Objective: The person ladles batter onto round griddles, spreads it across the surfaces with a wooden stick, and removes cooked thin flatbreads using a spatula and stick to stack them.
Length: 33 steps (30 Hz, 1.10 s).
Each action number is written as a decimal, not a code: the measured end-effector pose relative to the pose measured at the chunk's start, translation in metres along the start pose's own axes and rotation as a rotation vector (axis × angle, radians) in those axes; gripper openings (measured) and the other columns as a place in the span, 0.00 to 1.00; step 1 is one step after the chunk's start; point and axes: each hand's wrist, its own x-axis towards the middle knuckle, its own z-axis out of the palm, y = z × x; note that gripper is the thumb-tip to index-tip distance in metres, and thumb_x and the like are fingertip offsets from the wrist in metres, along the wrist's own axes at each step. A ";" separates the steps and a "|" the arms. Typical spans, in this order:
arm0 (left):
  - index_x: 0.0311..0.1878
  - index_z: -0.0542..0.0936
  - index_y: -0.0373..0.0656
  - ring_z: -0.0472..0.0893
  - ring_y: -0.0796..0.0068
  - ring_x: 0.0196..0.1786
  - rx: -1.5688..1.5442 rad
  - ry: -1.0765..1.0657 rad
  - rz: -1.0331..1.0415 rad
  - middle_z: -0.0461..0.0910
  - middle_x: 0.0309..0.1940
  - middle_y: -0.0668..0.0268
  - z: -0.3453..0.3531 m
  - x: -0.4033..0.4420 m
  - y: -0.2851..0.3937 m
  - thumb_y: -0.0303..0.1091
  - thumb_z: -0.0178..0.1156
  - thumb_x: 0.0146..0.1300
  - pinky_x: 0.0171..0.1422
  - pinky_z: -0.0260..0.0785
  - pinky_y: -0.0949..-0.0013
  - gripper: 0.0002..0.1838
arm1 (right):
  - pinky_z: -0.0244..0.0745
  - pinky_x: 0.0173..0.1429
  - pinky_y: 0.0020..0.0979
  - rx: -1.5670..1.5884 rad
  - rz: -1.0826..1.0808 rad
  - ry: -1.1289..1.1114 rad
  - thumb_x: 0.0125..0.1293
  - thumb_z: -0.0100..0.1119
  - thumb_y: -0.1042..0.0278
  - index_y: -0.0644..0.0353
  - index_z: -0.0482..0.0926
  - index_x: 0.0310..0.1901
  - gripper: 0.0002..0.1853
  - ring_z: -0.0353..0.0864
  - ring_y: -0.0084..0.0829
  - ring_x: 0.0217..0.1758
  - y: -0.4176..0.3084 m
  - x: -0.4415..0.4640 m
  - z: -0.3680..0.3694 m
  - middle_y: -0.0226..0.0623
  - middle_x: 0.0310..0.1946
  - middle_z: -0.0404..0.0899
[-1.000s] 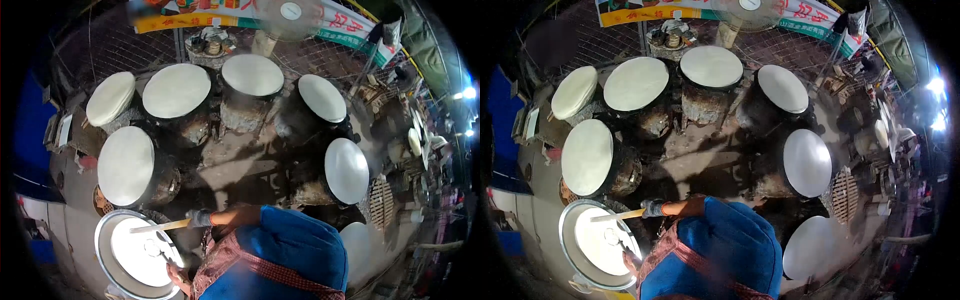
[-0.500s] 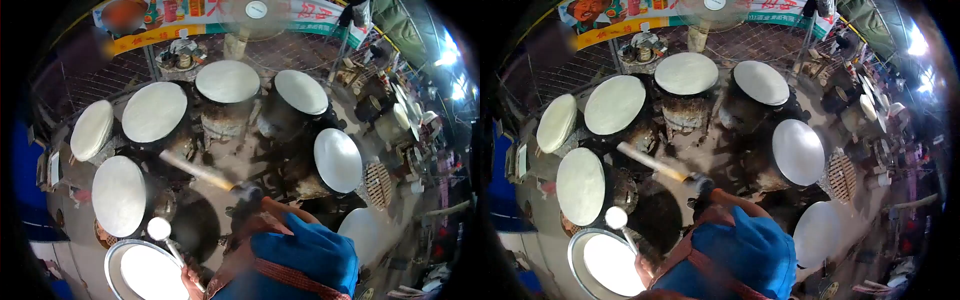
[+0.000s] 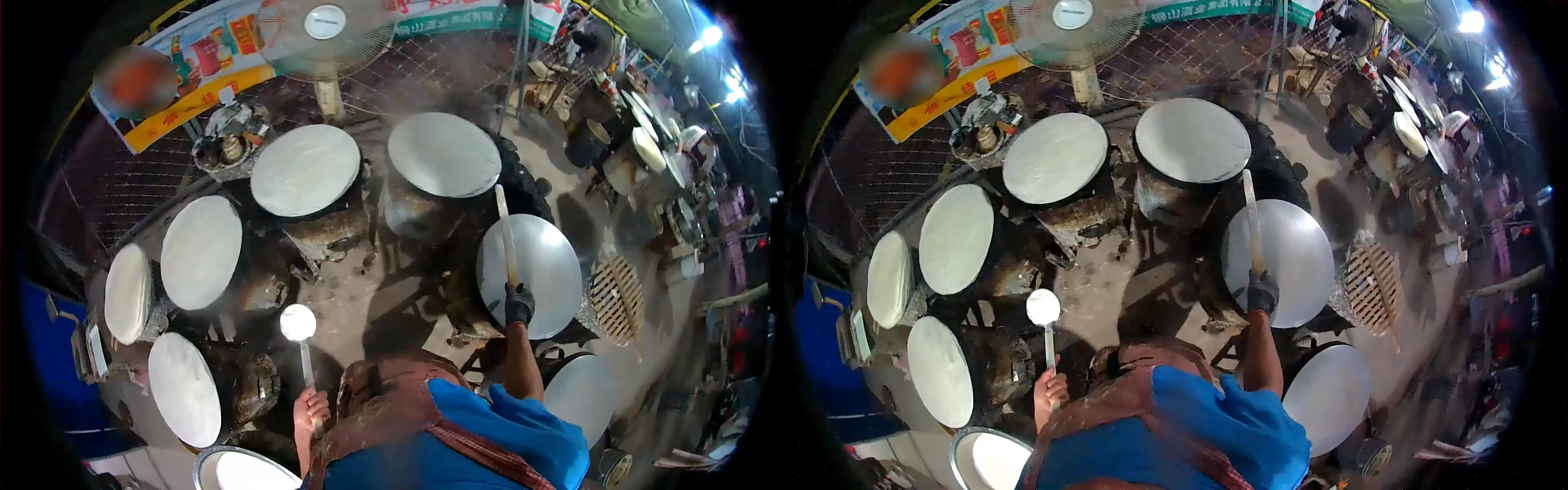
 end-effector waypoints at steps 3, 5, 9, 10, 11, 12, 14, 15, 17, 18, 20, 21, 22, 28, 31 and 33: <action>0.56 0.66 0.53 0.57 0.84 0.12 -0.003 -0.072 -0.125 0.56 0.14 0.73 0.025 0.041 0.018 0.36 0.42 0.64 0.14 0.53 0.79 0.17 | 0.67 0.41 0.42 -0.041 -0.032 -0.004 0.52 0.54 0.50 0.60 0.77 0.37 0.20 0.73 0.48 0.39 0.021 0.017 0.008 0.49 0.35 0.76; 0.55 0.67 0.54 0.56 0.83 0.12 0.011 0.069 -0.084 0.56 0.13 0.73 0.071 0.059 0.014 0.37 0.42 0.64 0.13 0.52 0.78 0.16 | 0.67 0.41 0.42 -0.077 -0.014 0.055 0.54 0.53 0.49 0.59 0.76 0.38 0.20 0.74 0.48 0.38 0.017 0.012 0.014 0.49 0.34 0.76; 0.60 0.61 0.51 0.56 0.83 0.11 0.302 0.111 -0.110 0.57 0.14 0.72 0.111 0.099 0.031 0.34 0.40 0.65 0.13 0.52 0.76 0.19 | 0.69 0.37 0.44 -0.356 -0.024 -0.349 0.59 0.42 0.43 0.53 0.70 0.49 0.25 0.75 0.48 0.35 -0.018 0.000 -0.006 0.47 0.33 0.76; 0.61 0.58 0.48 0.57 0.84 0.11 0.272 0.095 -0.111 0.57 0.15 0.71 0.123 0.108 0.031 0.33 0.39 0.66 0.12 0.53 0.77 0.20 | 0.69 0.35 0.44 -0.371 -0.100 -0.278 0.58 0.43 0.45 0.54 0.71 0.48 0.24 0.75 0.47 0.33 -0.018 -0.006 -0.003 0.48 0.30 0.76; 0.61 0.57 0.48 0.57 0.84 0.11 0.248 0.095 -0.120 0.57 0.15 0.71 0.134 0.117 0.033 0.33 0.39 0.66 0.12 0.53 0.77 0.20 | 0.69 0.35 0.44 -0.351 -0.156 -0.265 0.58 0.44 0.46 0.54 0.71 0.48 0.23 0.75 0.47 0.33 -0.020 -0.013 -0.003 0.48 0.30 0.76; 0.61 0.57 0.47 0.57 0.84 0.11 0.224 0.093 -0.130 0.57 0.15 0.71 0.144 0.127 0.035 0.33 0.39 0.66 0.12 0.53 0.78 0.20 | 0.69 0.35 0.45 -0.333 -0.212 -0.249 0.58 0.45 0.47 0.54 0.70 0.48 0.23 0.75 0.47 0.33 -0.025 -0.021 -0.005 0.47 0.30 0.76; 0.61 0.57 0.45 0.57 0.85 0.11 0.150 0.088 -0.184 0.57 0.15 0.71 0.160 0.148 0.044 0.33 0.38 0.66 0.12 0.54 0.80 0.20 | 0.69 0.36 0.44 -0.362 -0.159 -0.420 0.57 0.47 0.50 0.53 0.70 0.48 0.21 0.75 0.49 0.34 -0.032 -0.019 0.006 0.45 0.32 0.76; 0.61 0.57 0.45 0.57 0.85 0.11 0.166 0.097 -0.206 0.57 0.15 0.71 0.167 0.158 0.050 0.33 0.38 0.65 0.12 0.54 0.79 0.20 | 0.69 0.36 0.44 -0.316 -0.183 -0.371 0.57 0.47 0.50 0.53 0.71 0.47 0.20 0.75 0.49 0.34 -0.035 -0.020 0.013 0.45 0.33 0.76; 0.61 0.57 0.45 0.58 0.85 0.11 0.197 0.117 -0.250 0.57 0.15 0.71 0.180 0.172 0.065 0.32 0.39 0.65 0.12 0.54 0.79 0.20 | 0.69 0.36 0.44 -0.229 -0.230 -0.274 0.57 0.47 0.50 0.52 0.72 0.46 0.19 0.75 0.49 0.35 -0.048 -0.029 0.025 0.44 0.34 0.76; 0.59 0.60 0.49 0.54 0.88 0.12 0.353 0.144 -0.260 0.56 0.16 0.75 0.191 0.177 0.072 0.30 0.44 0.63 0.12 0.48 0.83 0.20 | 0.69 0.37 0.42 -0.218 -0.165 -0.276 0.56 0.50 0.52 0.54 0.72 0.44 0.18 0.74 0.47 0.35 -0.063 -0.028 0.027 0.45 0.33 0.76; 0.59 0.61 0.51 0.54 0.87 0.11 0.380 0.134 -0.327 0.56 0.15 0.75 0.195 0.191 0.092 0.31 0.43 0.63 0.12 0.48 0.82 0.19 | 0.69 0.38 0.39 -0.188 -0.041 -0.280 0.53 0.55 0.56 0.56 0.73 0.40 0.16 0.74 0.45 0.35 -0.098 -0.021 0.030 0.45 0.32 0.75; 0.58 0.61 0.53 0.54 0.87 0.11 0.393 0.139 -0.360 0.56 0.14 0.75 0.194 0.196 0.101 0.32 0.43 0.64 0.12 0.48 0.82 0.19 | 0.69 0.37 0.41 -0.212 -0.145 -0.244 0.54 0.53 0.55 0.56 0.73 0.40 0.16 0.74 0.46 0.33 -0.100 -0.015 0.037 0.46 0.31 0.75; 0.59 0.60 0.53 0.55 0.86 0.11 0.381 0.137 -0.392 0.57 0.14 0.73 0.193 0.200 0.110 0.33 0.41 0.64 0.11 0.50 0.81 0.19 | 0.69 0.36 0.42 -0.233 -0.248 -0.210 0.55 0.51 0.54 0.57 0.74 0.39 0.16 0.74 0.47 0.31 -0.091 -0.007 0.052 0.47 0.31 0.76; 0.59 0.61 0.56 0.57 0.83 0.10 0.426 0.143 -0.498 0.59 0.13 0.71 0.184 0.212 0.145 0.35 0.36 0.66 0.11 0.53 0.78 0.18 | 0.70 0.36 0.42 -0.415 -0.433 -0.465 0.50 0.53 0.60 0.57 0.74 0.39 0.15 0.75 0.44 0.33 -0.136 0.062 0.080 0.48 0.31 0.75; 0.59 0.61 0.56 0.57 0.83 0.10 0.372 0.107 -0.542 0.59 0.13 0.71 0.176 0.214 0.146 0.35 0.34 0.67 0.12 0.53 0.77 0.18 | 0.70 0.37 0.42 -0.335 -0.737 -0.358 0.46 0.54 0.63 0.56 0.74 0.41 0.17 0.74 0.44 0.36 -0.165 0.111 0.093 0.47 0.35 0.74; 0.55 0.65 0.62 0.53 0.81 0.07 0.322 0.267 -0.523 0.58 0.12 0.72 0.174 0.214 0.135 0.35 0.37 0.65 0.07 0.43 0.76 0.16 | 0.70 0.38 0.43 -0.324 -0.929 -0.320 0.44 0.54 0.64 0.56 0.73 0.43 0.20 0.74 0.45 0.37 -0.173 0.143 0.108 0.47 0.38 0.73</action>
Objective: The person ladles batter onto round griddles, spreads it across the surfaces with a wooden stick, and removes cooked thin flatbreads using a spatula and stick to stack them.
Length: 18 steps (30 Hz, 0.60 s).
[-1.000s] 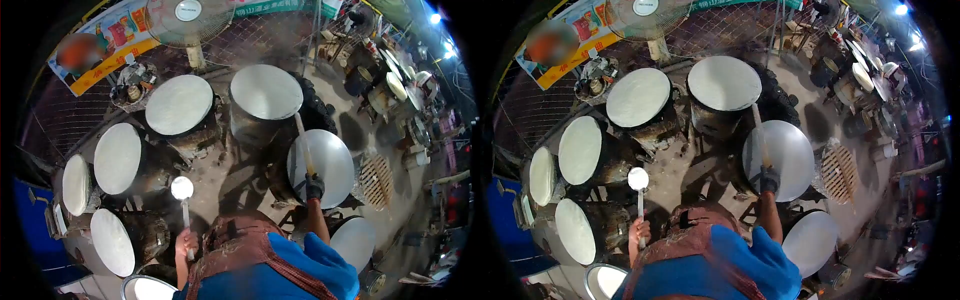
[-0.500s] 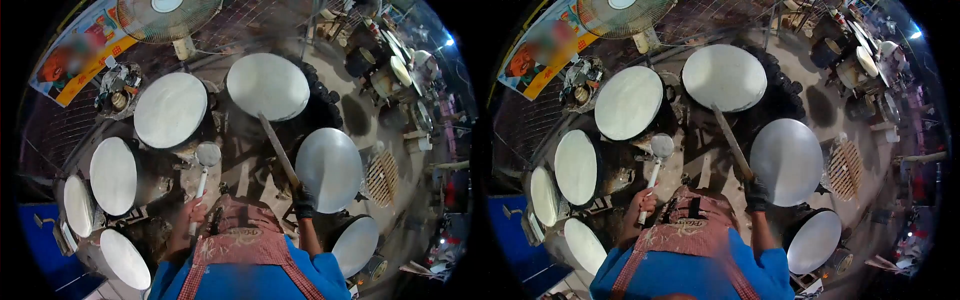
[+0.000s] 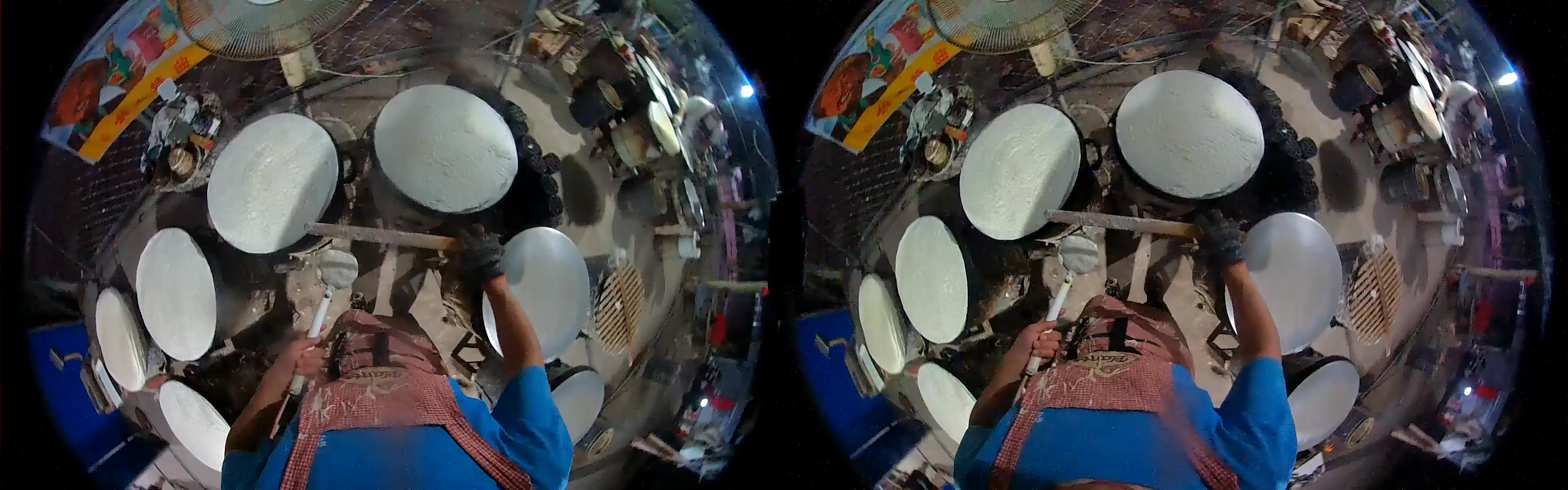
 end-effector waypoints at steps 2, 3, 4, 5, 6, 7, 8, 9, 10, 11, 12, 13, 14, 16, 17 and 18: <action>0.54 0.65 0.62 0.54 0.81 0.08 0.012 -0.022 0.007 0.57 0.12 0.72 -0.006 0.003 -0.011 0.35 0.38 0.65 0.07 0.44 0.77 0.15 | 0.70 0.39 0.43 -0.075 -0.104 -0.056 0.42 0.55 0.63 0.56 0.72 0.46 0.24 0.74 0.45 0.37 0.020 0.032 0.018 0.46 0.40 0.72; 0.53 0.66 0.62 0.54 0.81 0.08 0.020 -0.031 0.013 0.57 0.12 0.72 -0.007 0.004 -0.014 0.35 0.39 0.65 0.08 0.44 0.78 0.15 | 0.68 0.41 0.43 -0.033 -0.135 -0.037 0.40 0.58 0.62 0.56 0.69 0.49 0.28 0.74 0.46 0.38 0.030 0.045 0.025 0.45 0.40 0.71; 0.53 0.65 0.62 0.55 0.82 0.08 0.031 0.000 0.028 0.57 0.12 0.72 -0.007 0.005 -0.018 0.35 0.40 0.65 0.08 0.45 0.78 0.15 | 0.68 0.42 0.42 -0.052 -0.118 -0.136 0.41 0.57 0.59 0.54 0.67 0.50 0.29 0.73 0.45 0.38 0.028 0.060 0.016 0.43 0.44 0.69; 0.53 0.65 0.62 0.55 0.82 0.09 0.040 0.032 0.041 0.57 0.12 0.72 -0.004 0.007 -0.023 0.34 0.40 0.65 0.09 0.45 0.79 0.15 | 0.68 0.43 0.40 -0.073 -0.102 -0.237 0.43 0.56 0.56 0.53 0.66 0.52 0.30 0.73 0.44 0.39 0.029 0.074 0.005 0.42 0.47 0.67; 0.53 0.65 0.62 0.55 0.83 0.09 0.045 0.062 0.050 0.57 0.12 0.73 -0.002 0.010 -0.030 0.34 0.40 0.65 0.09 0.45 0.79 0.15 | 0.68 0.44 0.39 -0.099 -0.087 -0.340 0.45 0.55 0.53 0.51 0.64 0.54 0.31 0.73 0.43 0.40 0.030 0.085 0.000 0.40 0.51 0.65; 0.55 0.63 0.58 0.55 0.85 0.11 0.084 0.009 0.059 0.56 0.12 0.73 0.006 0.011 -0.033 0.33 0.41 0.64 0.11 0.44 0.81 0.16 | 0.67 0.39 0.42 0.045 -0.360 -0.088 0.42 0.56 0.58 0.57 0.68 0.48 0.28 0.73 0.47 0.34 0.042 0.094 0.011 0.45 0.39 0.71; 0.55 0.63 0.57 0.55 0.86 0.11 0.114 0.055 0.089 0.56 0.12 0.73 0.004 0.015 -0.036 0.32 0.41 0.64 0.11 0.44 0.81 0.16 | 0.67 0.38 0.42 0.029 -0.392 -0.161 0.43 0.55 0.58 0.57 0.68 0.47 0.26 0.73 0.47 0.34 0.054 0.098 0.021 0.45 0.38 0.71; 0.56 0.63 0.56 0.55 0.86 0.12 0.146 0.103 0.116 0.56 0.13 0.73 0.005 0.019 -0.040 0.31 0.42 0.63 0.11 0.44 0.82 0.17 | 0.67 0.38 0.42 0.011 -0.422 -0.234 0.44 0.55 0.58 0.57 0.68 0.46 0.25 0.73 0.46 0.33 0.052 0.104 0.010 0.44 0.38 0.71; 0.56 0.62 0.54 0.54 0.87 0.12 0.181 0.151 0.140 0.56 0.13 0.74 0.009 0.021 -0.043 0.31 0.42 0.63 0.12 0.43 0.82 0.17 | 0.67 0.38 0.43 -0.008 -0.450 -0.306 0.44 0.55 0.58 0.57 0.69 0.45 0.24 0.73 0.46 0.33 0.053 0.108 0.006 0.44 0.38 0.71; 0.57 0.62 0.51 0.56 0.87 0.13 0.196 0.198 0.132 0.56 0.14 0.75 0.014 0.019 -0.045 0.30 0.45 0.62 0.13 0.44 0.84 0.19 | 0.66 0.36 0.42 -0.045 -0.503 -0.235 0.46 0.52 0.60 0.57 0.71 0.42 0.19 0.73 0.44 0.31 0.066 0.106 0.026 0.43 0.37 0.71; 0.57 0.61 0.52 0.57 0.87 0.14 0.231 0.234 0.139 0.57 0.14 0.75 0.019 0.020 -0.046 0.30 0.46 0.61 0.14 0.44 0.84 0.20 | 0.66 0.36 0.41 -0.059 -0.505 -0.315 0.46 0.52 0.61 0.57 0.71 0.40 0.18 0.73 0.43 0.31 0.062 0.111 0.022 0.43 0.36 0.71; 0.57 0.61 0.52 0.58 0.88 0.14 0.268 0.267 0.146 0.57 0.15 0.75 0.024 0.023 -0.047 0.30 0.47 0.60 0.14 0.45 0.85 0.21 | 0.66 0.36 0.40 -0.076 -0.506 -0.394 0.46 0.51 0.61 0.57 0.72 0.39 0.17 0.73 0.43 0.31 0.057 0.116 0.014 0.42 0.36 0.72; 0.58 0.61 0.52 0.58 0.88 0.15 0.307 0.299 0.154 0.58 0.15 0.76 0.026 0.025 -0.047 0.30 0.48 0.60 0.15 0.45 0.86 0.21 | 0.66 0.36 0.39 -0.096 -0.505 -0.470 0.46 0.51 0.62 0.58 0.72 0.38 0.15 0.73 0.42 0.32 0.054 0.120 0.009 0.42 0.36 0.72; 0.58 0.61 0.51 0.60 0.88 0.16 0.294 0.278 0.116 0.58 0.16 0.76 0.019 0.028 -0.044 0.30 0.49 0.59 0.16 0.47 0.86 0.22 | 0.66 0.36 0.38 -0.121 -0.629 -0.368 0.46 0.51 0.62 0.57 0.73 0.36 0.14 0.73 0.40 0.33 0.060 0.121 0.017 0.41 0.35 0.72; 0.58 0.61 0.51 0.60 0.88 0.17 0.287 0.269 0.097 0.59 0.17 0.76 0.017 0.029 -0.044 0.29 0.50 0.59 0.16 0.48 0.87 0.23 | 0.66 0.36 0.37 -0.132 -0.690 -0.316 0.46 0.50 0.62 0.57 0.73 0.35 0.14 0.72 0.40 0.33 0.063 0.121 0.021 0.40 0.34 0.72; 0.57 0.61 0.51 0.60 0.89 0.17 0.259 0.283 0.104 0.59 0.17 0.76 0.021 0.030 -0.044 0.29 0.50 0.58 0.16 0.49 0.87 0.22 | 0.65 0.36 0.37 -0.181 -0.611 -0.350 0.46 0.50 0.62 0.57 0.73 0.35 0.13 0.72 0.40 0.33 0.058 0.123 0.015 0.40 0.34 0.71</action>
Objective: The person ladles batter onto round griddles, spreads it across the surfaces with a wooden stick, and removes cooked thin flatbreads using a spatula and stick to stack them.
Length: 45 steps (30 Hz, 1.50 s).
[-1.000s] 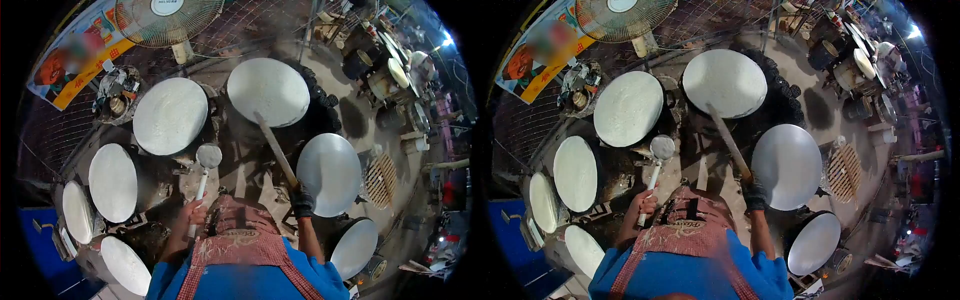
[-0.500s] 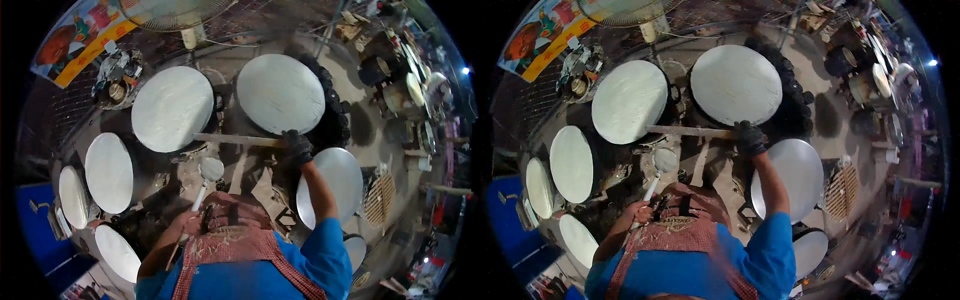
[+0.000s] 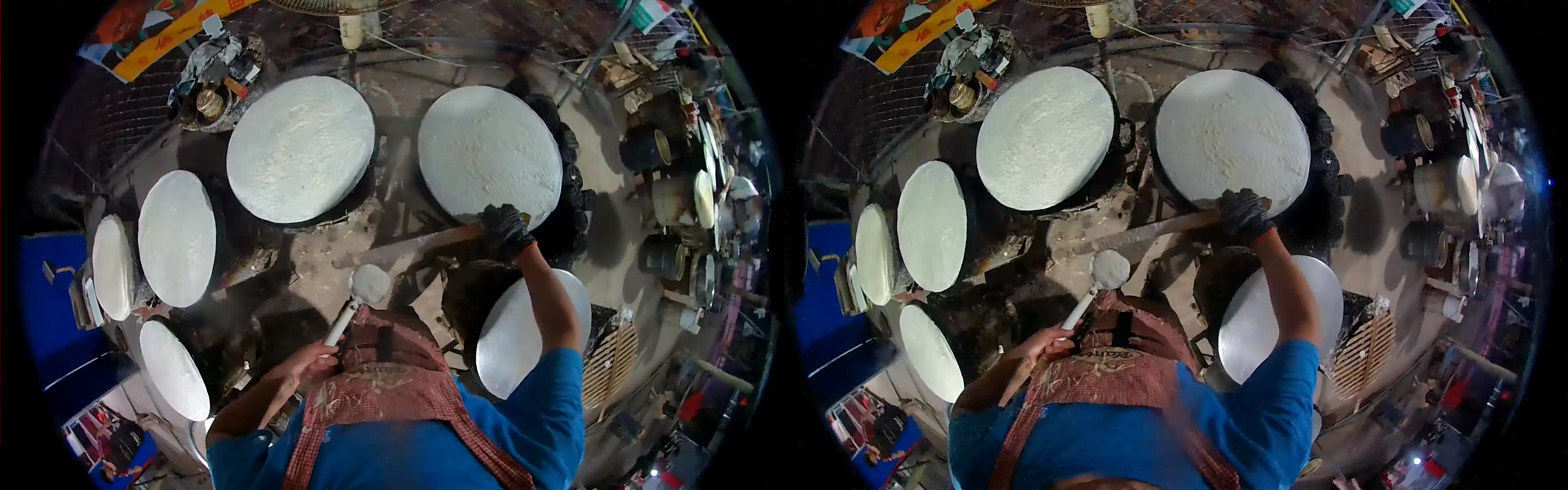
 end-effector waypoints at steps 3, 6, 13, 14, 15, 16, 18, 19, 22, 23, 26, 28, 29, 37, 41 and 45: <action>0.57 0.61 0.49 0.60 0.89 0.17 -0.059 0.011 -0.001 0.59 0.17 0.76 0.013 -0.003 0.006 0.27 0.50 0.58 0.16 0.50 0.87 0.22 | 0.66 0.36 0.39 -0.005 0.192 -0.072 0.46 0.51 0.61 0.56 0.73 0.35 0.13 0.71 0.41 0.33 -0.003 0.006 -0.009 0.39 0.33 0.71; 0.56 0.61 0.49 0.60 0.89 0.17 -0.036 -0.031 -0.010 0.59 0.17 0.75 0.011 -0.001 0.010 0.27 0.50 0.58 0.16 0.50 0.87 0.22 | 0.66 0.35 0.40 0.062 0.231 0.008 0.45 0.52 0.59 0.55 0.72 0.37 0.16 0.71 0.42 0.31 0.007 0.008 0.005 0.40 0.34 0.71; 0.54 0.63 0.50 0.60 0.90 0.16 0.083 -0.008 -0.028 0.60 0.17 0.75 -0.007 0.011 0.012 0.29 0.51 0.57 0.15 0.48 0.87 0.20 | 0.65 0.33 0.40 0.117 0.121 0.222 0.49 0.51 0.59 0.57 0.69 0.48 0.23 0.70 0.43 0.28 -0.006 -0.011 0.010 0.42 0.39 0.69; 0.53 0.64 0.50 0.60 0.90 0.16 0.081 0.002 -0.023 0.61 0.17 0.75 -0.007 0.011 0.011 0.29 0.52 0.57 0.15 0.49 0.87 0.20 | 0.65 0.32 0.40 0.126 0.097 0.254 0.49 0.51 0.59 0.58 0.69 0.49 0.24 0.70 0.43 0.27 -0.002 -0.012 0.021 0.42 0.38 0.69; 0.53 0.64 0.50 0.61 0.90 0.16 0.097 0.020 -0.031 0.62 0.17 0.75 -0.011 0.013 0.011 0.29 0.52 0.57 0.16 0.49 0.87 0.19 | 0.64 0.32 0.40 0.145 0.080 0.233 0.49 0.51 0.60 0.58 0.69 0.48 0.23 0.70 0.42 0.27 -0.003 -0.010 0.014 0.42 0.38 0.69; 0.53 0.65 0.50 0.61 0.90 0.17 0.110 0.037 -0.040 0.63 0.17 0.75 -0.016 0.015 0.009 0.29 0.53 0.57 0.16 0.50 0.87 0.19 | 0.64 0.32 0.40 0.164 0.062 0.210 0.48 0.51 0.61 0.58 0.70 0.47 0.22 0.70 0.42 0.26 -0.006 -0.006 0.000 0.42 0.38 0.69; 0.53 0.65 0.50 0.62 0.90 0.17 0.145 0.098 -0.064 0.64 0.17 0.75 -0.017 0.017 0.007 0.29 0.53 0.56 0.16 0.51 0.87 0.20 | 0.64 0.32 0.40 0.125 0.035 0.160 0.48 0.51 0.62 0.59 0.70 0.45 0.20 0.70 0.42 0.27 -0.005 -0.004 -0.006 0.43 0.37 0.69; 0.53 0.65 0.50 0.63 0.90 0.17 0.169 0.140 -0.077 0.64 0.17 0.75 -0.014 0.017 0.009 0.29 0.54 0.56 0.16 0.51 0.87 0.20 | 0.65 0.32 0.40 0.064 0.025 0.136 0.48 0.51 0.63 0.59 0.71 0.43 0.19 0.71 0.42 0.27 -0.003 -0.004 -0.006 0.43 0.37 0.70; 0.53 0.66 0.50 0.63 0.90 0.16 0.169 0.134 -0.058 0.64 0.16 0.76 -0.008 0.015 0.011 0.31 0.55 0.55 0.16 0.51 0.87 0.20 | 0.66 0.35 0.40 0.002 0.027 0.058 0.45 0.54 0.59 0.58 0.72 0.39 0.18 0.72 0.43 0.30 0.008 -0.001 0.009 0.43 0.34 0.71; 0.52 0.67 0.50 0.63 0.91 0.16 0.155 0.093 -0.060 0.65 0.17 0.76 -0.008 0.014 0.012 0.31 0.56 0.55 0.16 0.51 0.87 0.20 | 0.67 0.37 0.40 0.002 0.032 0.033 0.44 0.55 0.57 0.58 0.73 0.37 0.18 0.73 0.43 0.31 0.011 0.002 0.014 0.43 0.33 0.71; 0.58 0.62 0.54 0.59 0.90 0.14 0.141 0.060 -0.078 0.60 0.14 0.77 -0.021 0.025 0.003 0.31 0.52 0.58 0.15 0.47 0.85 0.23 | 0.67 0.35 0.40 -0.009 0.032 -0.024 0.46 0.53 0.61 0.57 0.73 0.32 0.12 0.72 0.42 0.28 0.013 0.017 -0.016 0.41 0.28 0.72; 0.61 0.59 0.56 0.58 0.90 0.14 0.163 0.088 -0.094 0.60 0.13 0.76 -0.024 0.027 0.000 0.31 0.50 0.59 0.14 0.46 0.84 0.25 | 0.67 0.33 0.41 0.022 0.089 0.021 0.46 0.50 0.64 0.57 0.73 0.32 0.10 0.73 0.42 0.27 0.023 0.024 -0.019 0.40 0.28 0.72; 0.61 0.59 0.56 0.59 0.90 0.14 0.188 0.110 -0.101 0.61 0.14 0.76 -0.025 0.026 0.000 0.31 0.51 0.59 0.15 0.47 0.85 0.25 | 0.66 0.33 0.41 0.037 0.120 0.043 0.47 0.49 0.65 0.56 0.74 0.32 0.10 0.73 0.42 0.27 0.027 0.025 -0.020 0.40 0.28 0.73; 0.62 0.56 0.48 0.64 0.90 0.17 0.266 0.199 0.016 0.71 0.24 0.71 -0.014 0.025 0.003 0.32 0.57 0.54 0.17 0.50 0.87 0.32 | 0.67 0.33 0.43 -0.030 0.221 0.116 0.49 0.47 0.68 0.55 0.74 0.32 0.08 0.74 0.42 0.28 0.063 0.038 -0.054 0.40 0.27 0.74; 0.61 0.54 0.47 0.62 0.91 0.16 0.310 0.245 -0.045 0.71 0.23 0.70 -0.007 0.021 0.013 0.32 0.59 0.53 0.15 0.49 0.86 0.34 | 0.69 0.38 0.41 -0.095 0.305 0.153 0.50 0.48 0.68 0.57 0.74 0.34 0.09 0.74 0.40 0.32 0.095 0.038 -0.084 0.41 0.25 0.75; 0.59 0.56 0.47 0.61 0.91 0.14 0.250 0.193 -0.034 0.71 0.21 0.69 -0.013 0.023 0.010 0.34 0.59 0.54 0.14 0.48 0.85 0.31 | 0.69 0.42 0.41 -0.070 0.499 0.183 0.53 0.45 0.65 0.55 0.72 0.41 0.14 0.74 0.43 0.38 0.114 0.040 -0.125 0.45 0.35 0.75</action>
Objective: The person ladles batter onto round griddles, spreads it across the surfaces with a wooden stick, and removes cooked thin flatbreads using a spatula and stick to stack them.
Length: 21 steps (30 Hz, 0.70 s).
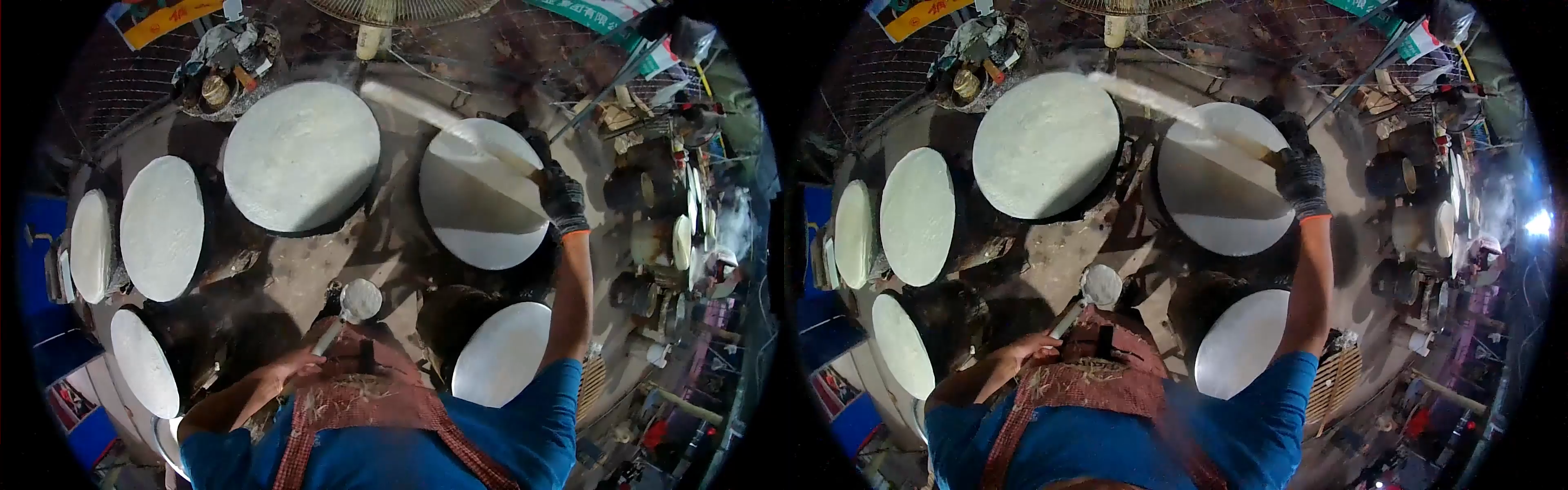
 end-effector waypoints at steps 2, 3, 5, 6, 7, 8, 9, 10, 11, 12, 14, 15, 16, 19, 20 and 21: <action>0.58 0.56 0.46 0.61 0.91 0.15 -0.003 0.045 0.006 0.71 0.21 0.69 0.005 -0.005 0.005 0.35 0.58 0.54 0.14 0.48 0.85 0.30 | 0.69 0.45 0.41 0.015 0.153 -0.099 0.53 0.43 0.66 0.52 0.70 0.46 0.16 0.74 0.43 0.41 0.001 0.009 -0.026 0.46 0.39 0.74; 0.57 0.57 0.45 0.61 0.91 0.15 -0.003 0.044 0.014 0.72 0.22 0.69 0.004 -0.005 0.004 0.35 0.58 0.54 0.14 0.48 0.85 0.29 | 0.69 0.43 0.41 -0.015 0.129 -0.049 0.54 0.43 0.66 0.52 0.70 0.45 0.15 0.74 0.43 0.39 0.001 0.011 -0.029 0.45 0.38 0.74; 0.55 0.58 0.43 0.61 0.91 0.15 0.002 0.064 0.019 0.71 0.21 0.69 0.004 -0.005 0.004 0.34 0.58 0.54 0.14 0.47 0.85 0.27 | 0.70 0.39 0.40 -0.072 0.084 0.046 0.55 0.43 0.66 0.53 0.71 0.43 0.14 0.75 0.43 0.36 -0.001 0.010 -0.030 0.44 0.34 0.75; 0.53 0.59 0.41 0.61 0.91 0.15 0.007 0.084 0.016 0.71 0.21 0.69 0.006 -0.007 0.005 0.34 0.58 0.54 0.14 0.47 0.85 0.26 | 0.70 0.37 0.39 -0.101 0.062 0.091 0.56 0.43 0.66 0.53 0.71 0.42 0.13 0.75 0.43 0.34 -0.002 0.005 -0.029 0.43 0.32 0.75; 0.52 0.60 0.40 0.61 0.91 0.15 0.011 0.104 0.011 0.71 0.20 0.70 0.008 -0.009 0.006 0.34 0.58 0.54 0.14 0.47 0.85 0.24 | 0.71 0.35 0.39 -0.129 0.039 0.133 0.56 0.43 0.66 0.54 0.71 0.41 0.12 0.75 0.43 0.33 -0.004 -0.001 -0.027 0.43 0.30 0.75; 0.52 0.61 0.40 0.61 0.91 0.15 -0.028 0.068 0.047 0.70 0.20 0.70 0.011 -0.014 0.007 0.34 0.57 0.55 0.14 0.47 0.85 0.23 | 0.71 0.33 0.38 -0.157 0.017 0.173 0.57 0.43 0.66 0.54 0.72 0.40 0.11 0.75 0.43 0.31 -0.005 -0.008 -0.025 0.42 0.28 0.75; 0.51 0.62 0.40 0.61 0.91 0.14 -0.067 0.031 0.081 0.69 0.19 0.71 0.014 -0.020 0.010 0.34 0.57 0.55 0.14 0.47 0.85 0.22 | 0.70 0.31 0.38 -0.082 -0.066 0.281 0.57 0.43 0.66 0.53 0.73 0.39 0.10 0.75 0.42 0.29 -0.011 -0.018 -0.024 0.41 0.27 0.75; 0.51 0.63 0.40 0.61 0.91 0.14 -0.106 -0.006 0.117 0.68 0.18 0.72 0.015 -0.023 0.013 0.33 0.56 0.56 0.14 0.47 0.85 0.21 | 0.70 0.29 0.38 -0.015 -0.157 0.383 0.57 0.43 0.66 0.51 0.73 0.37 0.09 0.74 0.41 0.27 -0.019 -0.027 -0.026 0.40 0.25 0.75; 0.51 0.63 0.41 0.61 0.91 0.14 -0.088 0.021 0.088 0.67 0.17 0.73 0.014 -0.022 0.013 0.33 0.55 0.56 0.14 0.47 0.85 0.21 | 0.68 0.27 0.39 0.065 -0.211 0.289 0.56 0.45 0.65 0.50 0.74 0.34 0.07 0.74 0.41 0.26 -0.033 -0.039 -0.028 0.39 0.24 0.74; 0.52 0.63 0.42 0.60 0.91 0.14 -0.071 0.048 0.061 0.66 0.16 0.74 0.012 -0.020 0.013 0.32 0.55 0.57 0.14 0.47 0.85 0.20 | 0.71 0.34 0.36 0.067 -0.109 0.141 0.48 0.51 0.69 0.48 0.76 0.32 0.08 0.74 0.37 0.34 -0.050 -0.048 -0.029 0.32 0.26 0.74; 0.54 0.63 0.43 0.60 0.91 0.14 -0.077 0.023 0.051 0.63 0.15 0.75 0.006 -0.018 0.009 0.30 0.53 0.58 0.13 0.47 0.85 0.20 | 0.70 0.35 0.37 0.338 -0.166 0.018 0.52 0.53 0.64 0.50 0.75 0.32 0.06 0.74 0.40 0.32 -0.054 -0.078 0.002 0.36 0.28 0.73; 0.55 0.62 0.44 0.60 0.91 0.14 -0.100 -0.031 0.069 0.63 0.15 0.75 0.002 -0.018 0.007 0.30 0.52 0.58 0.13 0.47 0.85 0.20 | 0.69 0.35 0.38 0.386 -0.157 0.092 0.53 0.54 0.58 0.53 0.74 0.32 0.09 0.74 0.41 0.32 -0.056 -0.088 0.024 0.39 0.28 0.73; 0.56 0.62 0.45 0.60 0.91 0.14 -0.121 -0.084 0.086 0.62 0.14 0.75 -0.001 -0.017 0.005 0.29 0.51 0.59 0.13 0.47 0.85 0.21 | 0.69 0.35 0.39 0.408 -0.059 -0.031 0.54 0.54 0.55 0.54 0.74 0.33 0.12 0.74 0.42 0.33 -0.053 -0.094 0.041 0.40 0.28 0.74; 0.57 0.61 0.46 0.59 0.91 0.14 -0.089 -0.044 0.073 0.61 0.14 0.75 -0.012 -0.006 -0.002 0.28 0.50 0.60 0.13 0.47 0.85 0.21 | 0.69 0.34 0.39 0.381 0.217 -0.103 0.53 0.56 0.54 0.56 0.74 0.34 0.15 0.74 0.44 0.32 -0.070 -0.099 0.058 0.43 0.27 0.75; 0.55 0.63 0.45 0.64 0.89 0.19 -0.086 -0.081 0.097 0.65 0.20 0.73 -0.019 -0.002 -0.006 0.30 0.53 0.57 0.15 0.51 0.85 0.21 | 0.69 0.34 0.39 0.357 0.307 -0.075 0.53 0.56 0.54 0.57 0.74 0.35 0.15 0.75 0.44 0.32 -0.077 -0.100 0.061 0.44 0.26 0.75; 0.54 0.64 0.44 0.69 0.87 0.24 -0.081 -0.117 0.121 0.68 0.26 0.71 -0.025 -0.002 -0.009 0.32 0.56 0.55 0.18 0.56 0.84 0.22 | 0.69 0.34 0.39 0.376 0.317 -0.018 0.52 0.56 0.53 0.56 0.74 0.35 0.16 0.75 0.44 0.32 -0.085 -0.099 0.061 0.44 0.26 0.75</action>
